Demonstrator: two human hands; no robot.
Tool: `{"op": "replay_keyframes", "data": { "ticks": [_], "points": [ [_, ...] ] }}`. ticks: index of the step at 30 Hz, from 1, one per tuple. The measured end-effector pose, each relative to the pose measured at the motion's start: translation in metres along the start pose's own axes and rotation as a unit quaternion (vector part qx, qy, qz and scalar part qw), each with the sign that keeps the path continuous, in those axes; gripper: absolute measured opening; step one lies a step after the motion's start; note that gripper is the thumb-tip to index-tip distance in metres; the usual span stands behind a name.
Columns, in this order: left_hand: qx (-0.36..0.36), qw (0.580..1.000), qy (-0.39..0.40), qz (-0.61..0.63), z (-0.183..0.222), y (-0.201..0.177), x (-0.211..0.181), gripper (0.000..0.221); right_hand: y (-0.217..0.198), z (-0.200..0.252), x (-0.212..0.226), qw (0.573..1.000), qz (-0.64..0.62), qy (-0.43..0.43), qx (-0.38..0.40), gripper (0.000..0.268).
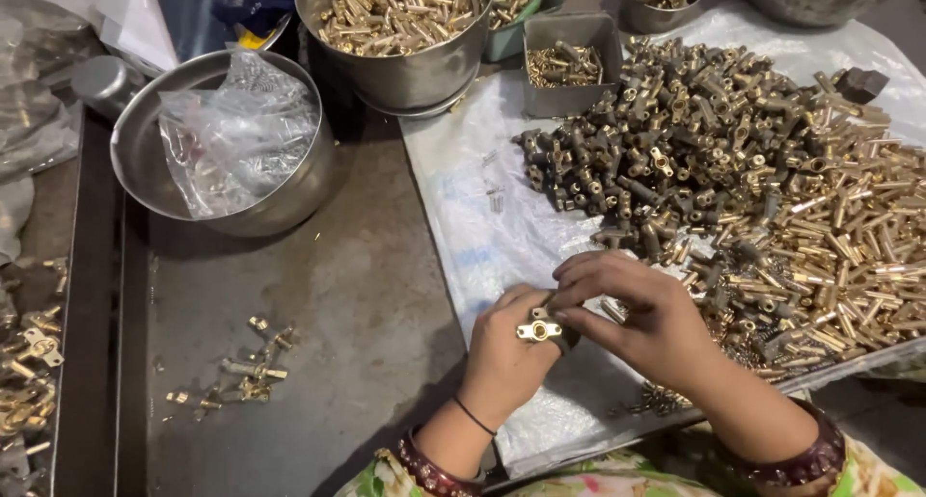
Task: The person sorts small brass hardware fittings on a workbench, picking items one at a time from a large pile, holding each against a small dark pad in the left hand, and placing selected pieces onto a separate pile on the metal table. Bowls and boxes of additional brass parts surround the work area.
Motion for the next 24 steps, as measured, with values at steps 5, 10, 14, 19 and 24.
{"op": "replay_keyframes", "data": {
  "ticks": [5,10,14,19,24],
  "points": [
    [-0.006,0.998,-0.003,0.069,-0.002,0.007,0.007,0.025,-0.024,-0.010,-0.022,0.996,0.079,-0.044,-0.023,0.022],
    [-0.057,0.960,-0.139,0.234,-0.004,0.010,0.032,0.018,-0.019,0.000,-0.047,0.926,0.364,0.082,0.062,0.023],
    [-0.066,0.970,-0.141,0.187,-0.003,0.005,0.014,0.020,0.002,0.005,-0.058,0.878,0.473,0.056,0.057,0.024],
    [-0.022,0.982,-0.151,0.114,-0.002,0.004,0.023,0.019,-0.001,-0.005,-0.047,0.890,0.434,0.126,0.057,0.027],
    [0.034,0.989,-0.146,0.002,0.003,0.011,0.022,0.029,0.000,0.010,-0.025,0.980,0.003,0.199,-0.023,0.020]
  ]
}}
Point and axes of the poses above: each hand's wrist, its own z-axis away from the middle knuckle, its own y-axis out of the palm, x = y × z, the point moved 5 cm from there along -z, towards the middle knuckle, and after that the axes turned 2 degrees about y, right-handed, at the moved point
